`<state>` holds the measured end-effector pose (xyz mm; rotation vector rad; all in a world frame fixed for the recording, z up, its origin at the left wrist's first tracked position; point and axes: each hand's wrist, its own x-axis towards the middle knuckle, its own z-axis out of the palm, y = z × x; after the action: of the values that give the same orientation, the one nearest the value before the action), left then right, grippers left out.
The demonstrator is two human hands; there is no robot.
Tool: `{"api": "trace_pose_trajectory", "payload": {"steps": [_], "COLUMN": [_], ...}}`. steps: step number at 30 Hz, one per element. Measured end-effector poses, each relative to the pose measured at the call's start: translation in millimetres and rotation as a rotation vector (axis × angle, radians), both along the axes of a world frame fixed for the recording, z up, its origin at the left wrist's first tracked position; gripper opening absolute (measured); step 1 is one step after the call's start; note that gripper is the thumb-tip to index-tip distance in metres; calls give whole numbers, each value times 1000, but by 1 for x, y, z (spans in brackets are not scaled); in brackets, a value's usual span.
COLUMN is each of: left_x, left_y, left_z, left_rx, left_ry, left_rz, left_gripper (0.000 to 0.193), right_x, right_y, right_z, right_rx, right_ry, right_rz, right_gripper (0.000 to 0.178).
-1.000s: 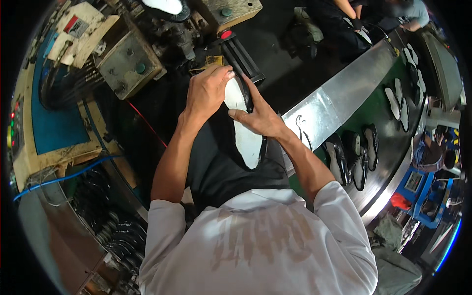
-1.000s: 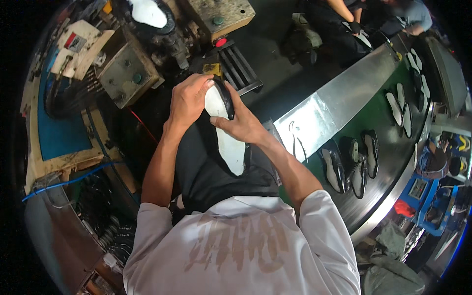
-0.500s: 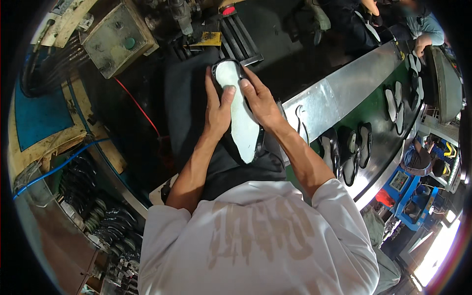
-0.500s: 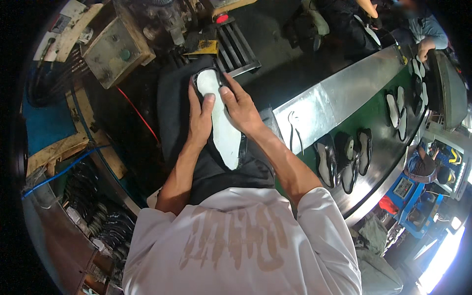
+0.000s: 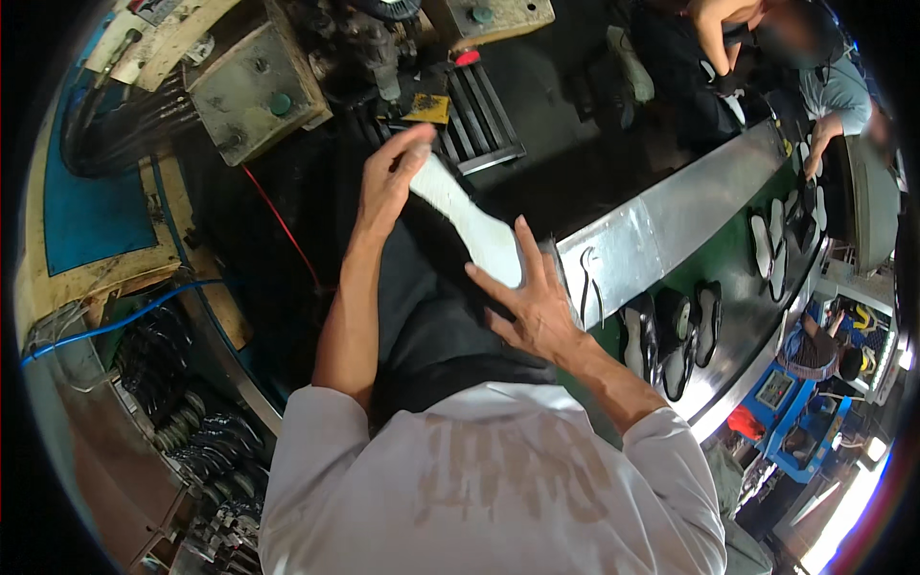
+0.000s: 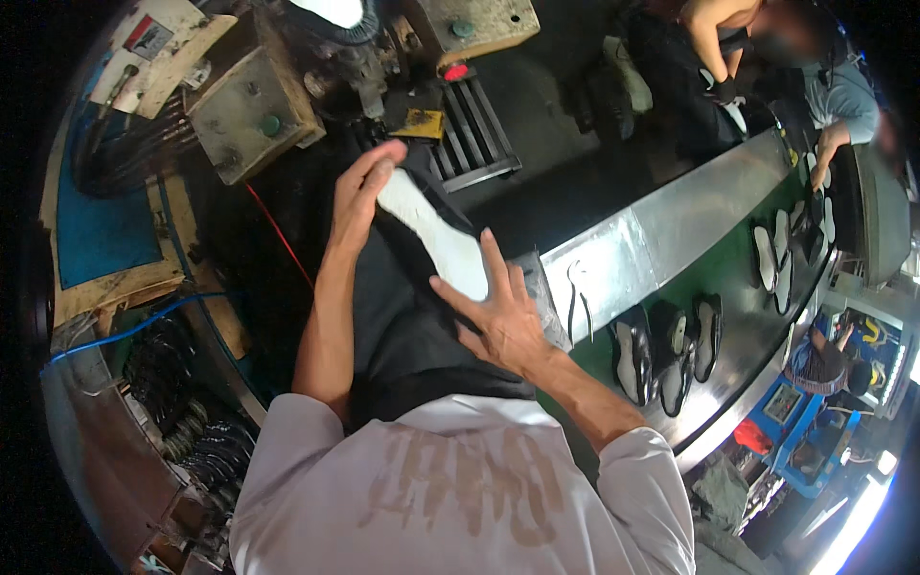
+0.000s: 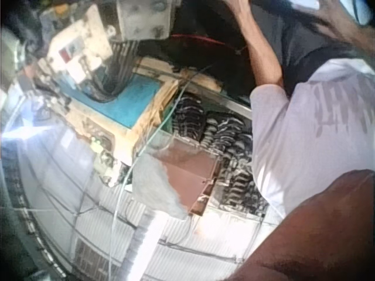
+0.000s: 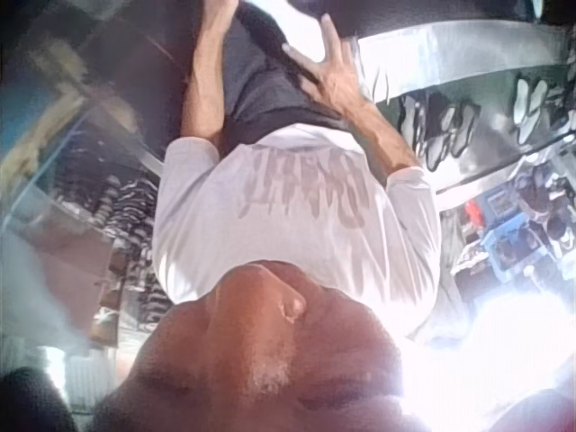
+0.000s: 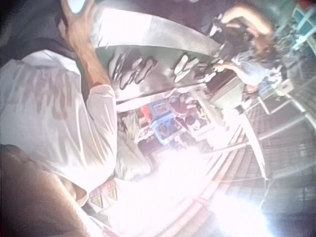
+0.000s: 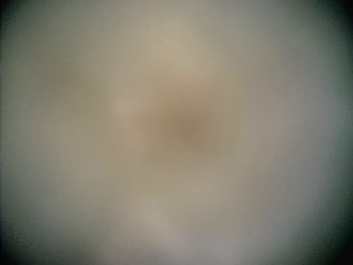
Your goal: Operating machinery and using hand tools to assemble and finish shoes in a manufacturing environment.
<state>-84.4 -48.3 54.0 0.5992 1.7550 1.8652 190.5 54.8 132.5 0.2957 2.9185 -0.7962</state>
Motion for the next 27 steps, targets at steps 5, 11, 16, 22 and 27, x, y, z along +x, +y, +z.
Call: {"api": "trace_pose_trajectory", "payload": {"steps": [5,11,16,22,27], "left_x": [-18,-24,-22,-58,-184], "left_y": [13,7,4,29,44], "left_z": [-6,-17,-44,-11,72], "left_rx": [-331,-304,-126,-445,-6], "left_ry": [38,209,5,3,403], "left_rz": [-140,-149,6,-100,651], "left_gripper": [48,49,53,48,37], "right_x": [-6,-24,-37,-39,-42], "right_y": [-6,4,30,57,74], "right_z": [9,16,19,24,62], "right_rx": [21,-69,-82,-170,-7], "right_ry": [-14,-32,-29,-12,175], "right_rz": [60,50,130,137,-53], "right_gripper": [88,82,74,72,63]}}
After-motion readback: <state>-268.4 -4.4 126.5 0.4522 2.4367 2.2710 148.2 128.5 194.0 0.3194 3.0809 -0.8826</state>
